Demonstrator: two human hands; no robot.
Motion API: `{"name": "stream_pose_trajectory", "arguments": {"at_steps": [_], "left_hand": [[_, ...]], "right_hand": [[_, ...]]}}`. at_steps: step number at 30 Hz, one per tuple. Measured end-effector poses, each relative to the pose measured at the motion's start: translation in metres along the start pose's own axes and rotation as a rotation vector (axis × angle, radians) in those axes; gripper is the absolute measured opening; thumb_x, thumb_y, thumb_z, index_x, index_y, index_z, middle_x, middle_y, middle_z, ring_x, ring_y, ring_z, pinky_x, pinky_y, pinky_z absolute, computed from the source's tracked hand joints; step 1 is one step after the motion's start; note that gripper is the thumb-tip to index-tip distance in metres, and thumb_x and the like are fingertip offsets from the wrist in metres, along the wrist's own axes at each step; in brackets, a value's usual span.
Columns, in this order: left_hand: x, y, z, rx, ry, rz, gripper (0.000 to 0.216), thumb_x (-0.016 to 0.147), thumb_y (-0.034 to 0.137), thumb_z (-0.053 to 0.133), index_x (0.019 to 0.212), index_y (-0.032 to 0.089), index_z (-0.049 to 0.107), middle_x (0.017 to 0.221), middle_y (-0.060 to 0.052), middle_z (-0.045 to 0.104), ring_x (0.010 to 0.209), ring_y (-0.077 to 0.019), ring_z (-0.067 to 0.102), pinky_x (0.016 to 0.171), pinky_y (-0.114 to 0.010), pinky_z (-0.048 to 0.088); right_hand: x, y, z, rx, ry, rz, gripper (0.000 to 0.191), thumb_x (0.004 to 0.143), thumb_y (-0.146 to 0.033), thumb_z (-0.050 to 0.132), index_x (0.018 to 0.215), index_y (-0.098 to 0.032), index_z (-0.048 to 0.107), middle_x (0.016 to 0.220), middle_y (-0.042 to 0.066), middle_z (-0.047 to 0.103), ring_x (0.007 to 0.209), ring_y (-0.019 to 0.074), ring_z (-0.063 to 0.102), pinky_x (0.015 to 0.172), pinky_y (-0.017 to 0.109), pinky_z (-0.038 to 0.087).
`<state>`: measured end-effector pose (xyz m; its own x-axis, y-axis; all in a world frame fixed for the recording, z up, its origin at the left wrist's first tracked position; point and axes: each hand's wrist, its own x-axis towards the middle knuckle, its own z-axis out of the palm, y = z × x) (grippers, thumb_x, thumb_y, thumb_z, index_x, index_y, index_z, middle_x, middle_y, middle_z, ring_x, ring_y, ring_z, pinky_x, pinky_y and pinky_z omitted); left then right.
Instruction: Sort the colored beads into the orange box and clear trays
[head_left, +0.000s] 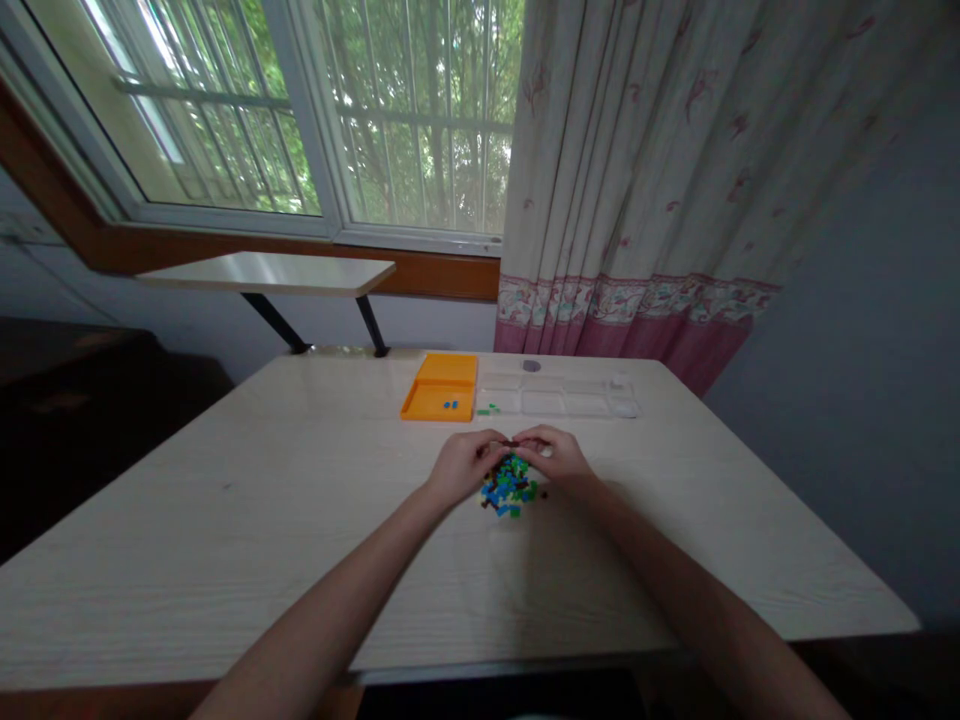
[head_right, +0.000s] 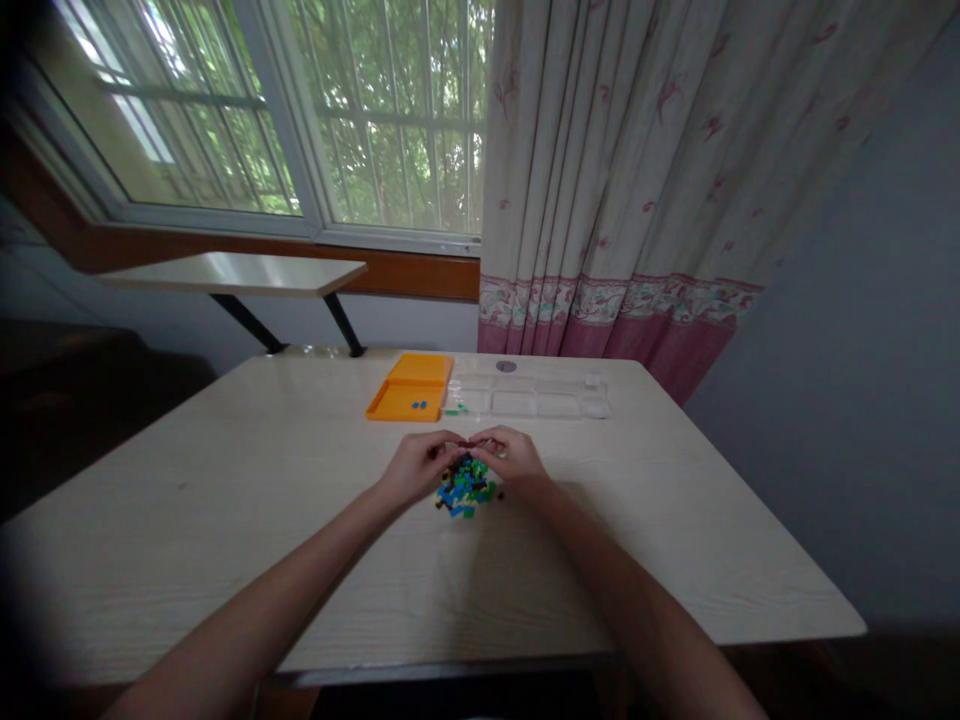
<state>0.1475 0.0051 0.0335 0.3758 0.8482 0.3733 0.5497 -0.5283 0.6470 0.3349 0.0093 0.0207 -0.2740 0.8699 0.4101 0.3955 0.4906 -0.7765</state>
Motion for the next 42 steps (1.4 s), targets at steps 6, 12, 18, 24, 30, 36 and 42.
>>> {"name": "stream_pose_trajectory", "arguments": {"at_steps": [6, 12, 18, 24, 30, 36, 42], "left_hand": [[0.0, 0.0, -0.002, -0.087, -0.011, 0.006, 0.025, 0.079, 0.032, 0.049, 0.091, 0.016, 0.065, 0.056, 0.002, 0.055, 0.049, -0.0063, 0.041, 0.048, -0.016, 0.03], [0.001, 0.002, -0.004, -0.15, -0.005, 0.002, 0.025, 0.079, 0.029, 0.049, 0.091, 0.015, 0.066, 0.065, 0.0, 0.06, 0.053, -0.0066, 0.044, 0.052, -0.016, 0.034], [0.001, 0.003, -0.003, -0.137, 0.0, -0.045, 0.031, 0.078, 0.038, 0.05, 0.093, 0.015, 0.065, 0.05, 0.005, 0.044, 0.046, -0.006, 0.036, 0.045, -0.016, 0.028], [0.002, -0.005, -0.001, -0.039, 0.022, -0.064, 0.031, 0.076, 0.037, 0.052, 0.097, 0.017, 0.062, 0.051, 0.006, 0.043, 0.046, -0.0064, 0.038, 0.047, -0.016, 0.029], [0.004, -0.013, -0.003, 0.054, -0.028, -0.065, 0.026, 0.078, 0.036, 0.049, 0.085, 0.017, 0.065, 0.05, 0.004, 0.047, 0.047, -0.0079, 0.041, 0.046, -0.018, 0.027], [0.004, -0.014, -0.003, 0.072, -0.044, -0.079, 0.028, 0.077, 0.037, 0.049, 0.083, 0.016, 0.066, 0.05, 0.003, 0.048, 0.048, -0.0084, 0.043, 0.047, -0.018, 0.028], [0.005, -0.012, -0.004, 0.08, -0.041, -0.066, 0.026, 0.077, 0.034, 0.048, 0.082, 0.016, 0.066, 0.05, 0.003, 0.048, 0.048, -0.0084, 0.042, 0.047, -0.018, 0.028]], "right_hand": [[0.001, -0.002, 0.0, -0.028, 0.058, -0.027, 0.019, 0.071, -0.032, 0.061, 0.083, -0.017, 0.065, 0.075, 0.004, 0.064, 0.062, 0.0123, 0.055, 0.059, 0.023, 0.046], [0.0, -0.005, -0.002, -0.071, 0.097, -0.05, 0.016, 0.071, -0.029, 0.061, 0.081, -0.018, 0.065, 0.074, 0.004, 0.064, 0.061, 0.0125, 0.055, 0.06, 0.024, 0.046], [-0.001, -0.008, -0.004, -0.102, 0.107, -0.09, 0.014, 0.072, -0.032, 0.059, 0.079, -0.02, 0.064, 0.076, 0.004, 0.063, 0.063, 0.0139, 0.055, 0.063, 0.026, 0.047], [0.003, -0.019, -0.018, -0.103, 0.265, -0.108, 0.014, 0.073, -0.031, 0.059, 0.079, -0.019, 0.063, 0.075, 0.004, 0.063, 0.064, 0.0138, 0.054, 0.065, 0.027, 0.046], [0.012, -0.025, -0.047, -0.101, 0.553, -0.192, 0.013, 0.073, -0.03, 0.06, 0.078, -0.019, 0.063, 0.075, 0.003, 0.061, 0.065, 0.0132, 0.052, 0.065, 0.028, 0.045], [0.014, -0.026, -0.055, -0.103, 0.59, -0.179, 0.015, 0.072, -0.033, 0.06, 0.078, -0.019, 0.063, 0.075, 0.004, 0.061, 0.065, 0.0136, 0.052, 0.065, 0.029, 0.045], [0.012, -0.028, -0.051, -0.086, 0.559, -0.179, 0.012, 0.072, -0.031, 0.061, 0.077, -0.02, 0.063, 0.075, 0.003, 0.061, 0.064, 0.0134, 0.052, 0.064, 0.028, 0.045]]}}
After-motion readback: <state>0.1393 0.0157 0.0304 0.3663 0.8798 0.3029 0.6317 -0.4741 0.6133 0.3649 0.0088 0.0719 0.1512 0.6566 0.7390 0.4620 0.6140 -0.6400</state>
